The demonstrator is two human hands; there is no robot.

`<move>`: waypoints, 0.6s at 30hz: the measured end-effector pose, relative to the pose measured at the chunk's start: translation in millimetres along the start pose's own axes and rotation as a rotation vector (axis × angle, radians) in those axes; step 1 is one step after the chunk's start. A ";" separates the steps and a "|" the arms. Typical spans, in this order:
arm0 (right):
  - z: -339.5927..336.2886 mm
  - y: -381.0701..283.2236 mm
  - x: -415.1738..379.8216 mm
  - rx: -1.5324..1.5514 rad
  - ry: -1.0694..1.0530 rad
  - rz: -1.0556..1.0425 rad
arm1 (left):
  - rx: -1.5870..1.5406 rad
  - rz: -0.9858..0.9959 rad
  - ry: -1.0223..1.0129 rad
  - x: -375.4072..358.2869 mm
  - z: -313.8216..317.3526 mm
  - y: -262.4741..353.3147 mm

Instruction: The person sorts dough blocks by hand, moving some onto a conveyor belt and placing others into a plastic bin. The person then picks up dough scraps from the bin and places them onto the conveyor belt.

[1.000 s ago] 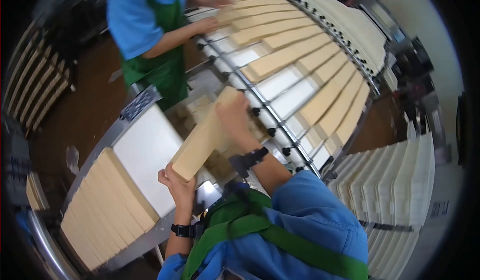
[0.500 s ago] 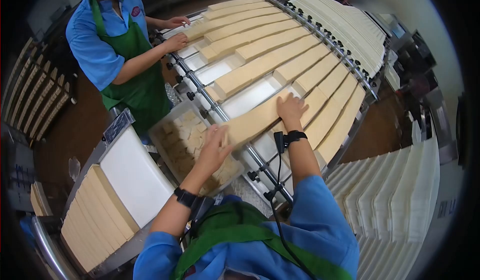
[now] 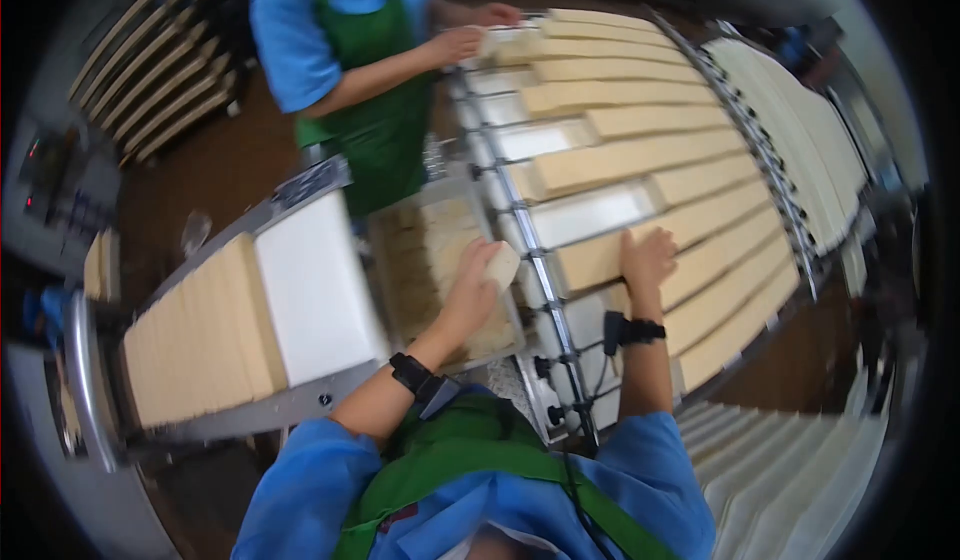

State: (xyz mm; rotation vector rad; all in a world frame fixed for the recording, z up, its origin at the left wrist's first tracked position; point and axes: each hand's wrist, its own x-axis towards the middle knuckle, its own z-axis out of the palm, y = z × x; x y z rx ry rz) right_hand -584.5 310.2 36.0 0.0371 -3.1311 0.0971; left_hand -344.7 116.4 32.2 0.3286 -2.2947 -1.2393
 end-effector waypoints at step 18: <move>53.5 -276.0 -251.5 0.263 -0.275 -1.357 | 0.857 -0.927 0.881 -273.0 -209.2 -103.8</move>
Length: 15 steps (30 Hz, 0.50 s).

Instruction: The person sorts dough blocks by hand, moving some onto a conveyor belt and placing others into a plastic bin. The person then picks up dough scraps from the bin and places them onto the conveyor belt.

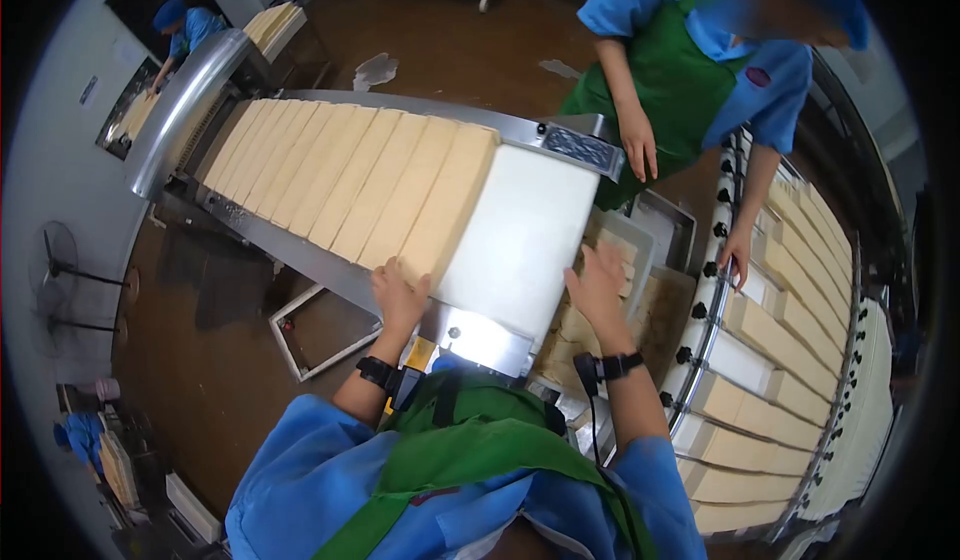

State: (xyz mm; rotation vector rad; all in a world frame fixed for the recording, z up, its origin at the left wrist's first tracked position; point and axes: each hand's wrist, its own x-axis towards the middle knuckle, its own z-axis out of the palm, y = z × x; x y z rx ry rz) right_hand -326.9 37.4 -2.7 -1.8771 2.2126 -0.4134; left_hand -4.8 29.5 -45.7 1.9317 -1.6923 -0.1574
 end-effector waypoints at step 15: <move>95.4 -171.5 207.6 -0.025 -0.098 -0.008 | -0.108 -0.119 -0.648 37.0 -39.1 21.2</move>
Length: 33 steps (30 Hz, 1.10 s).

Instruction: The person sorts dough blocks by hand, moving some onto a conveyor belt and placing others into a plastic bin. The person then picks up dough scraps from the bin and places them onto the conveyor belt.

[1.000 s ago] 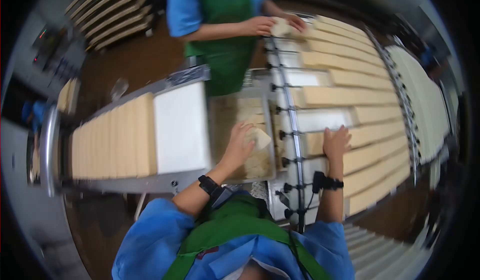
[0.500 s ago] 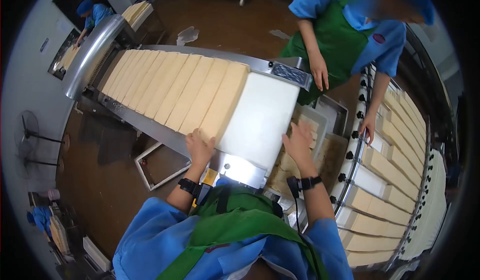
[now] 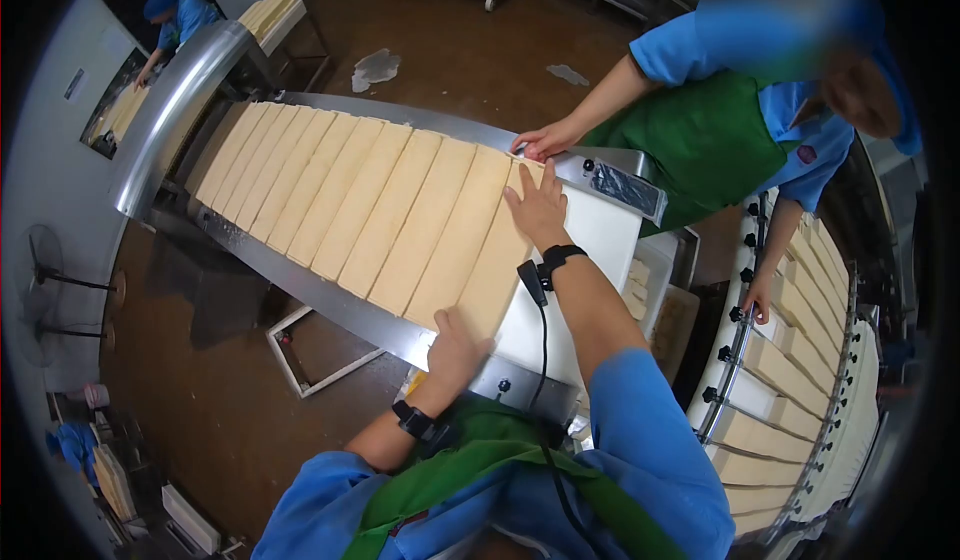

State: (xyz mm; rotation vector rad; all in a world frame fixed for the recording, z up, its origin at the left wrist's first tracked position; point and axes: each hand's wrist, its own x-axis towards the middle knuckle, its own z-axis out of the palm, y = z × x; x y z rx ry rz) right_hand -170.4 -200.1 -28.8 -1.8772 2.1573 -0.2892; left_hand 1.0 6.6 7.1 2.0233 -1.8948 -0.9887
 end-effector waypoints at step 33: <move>-201.1 324.1 -340.3 0.397 0.992 1.211 | -0.287 1.041 -0.191 -55.9 122.1 234.8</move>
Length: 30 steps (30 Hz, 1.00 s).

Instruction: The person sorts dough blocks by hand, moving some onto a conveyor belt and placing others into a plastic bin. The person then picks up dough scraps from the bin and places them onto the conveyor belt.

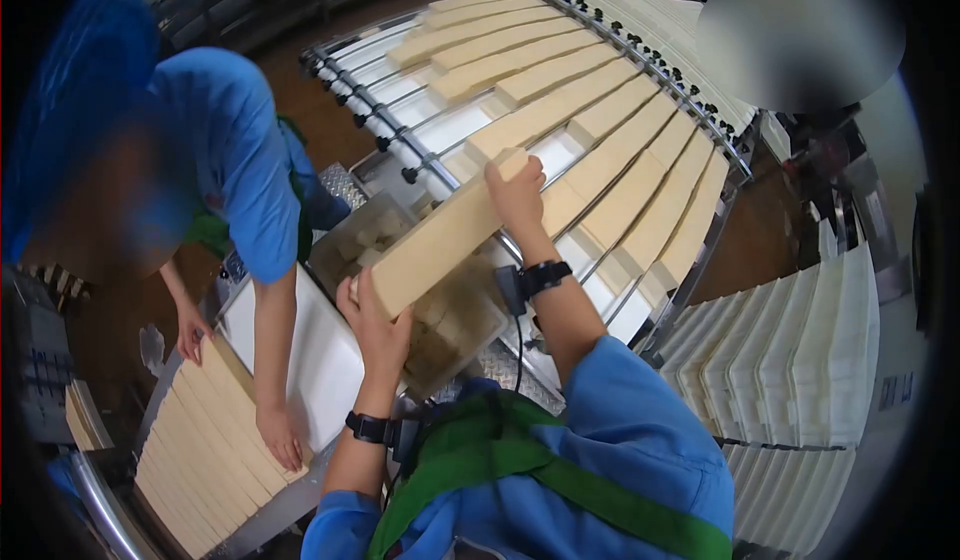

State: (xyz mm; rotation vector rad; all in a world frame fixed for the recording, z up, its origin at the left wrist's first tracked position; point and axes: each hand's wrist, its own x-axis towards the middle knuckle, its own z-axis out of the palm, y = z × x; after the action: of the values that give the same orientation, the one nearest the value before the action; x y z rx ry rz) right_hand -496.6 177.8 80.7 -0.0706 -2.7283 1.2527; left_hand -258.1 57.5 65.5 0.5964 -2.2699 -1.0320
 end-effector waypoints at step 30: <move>22.5 76.7 31.4 -0.582 -0.448 -0.646 | -0.293 -0.210 0.050 59.1 101.0 -2.3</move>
State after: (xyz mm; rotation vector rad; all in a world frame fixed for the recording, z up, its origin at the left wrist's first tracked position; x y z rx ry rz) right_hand -532.2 214.1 11.5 1.0458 -2.9703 0.3083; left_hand -367.6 74.1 27.6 0.7349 -1.9923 -1.4049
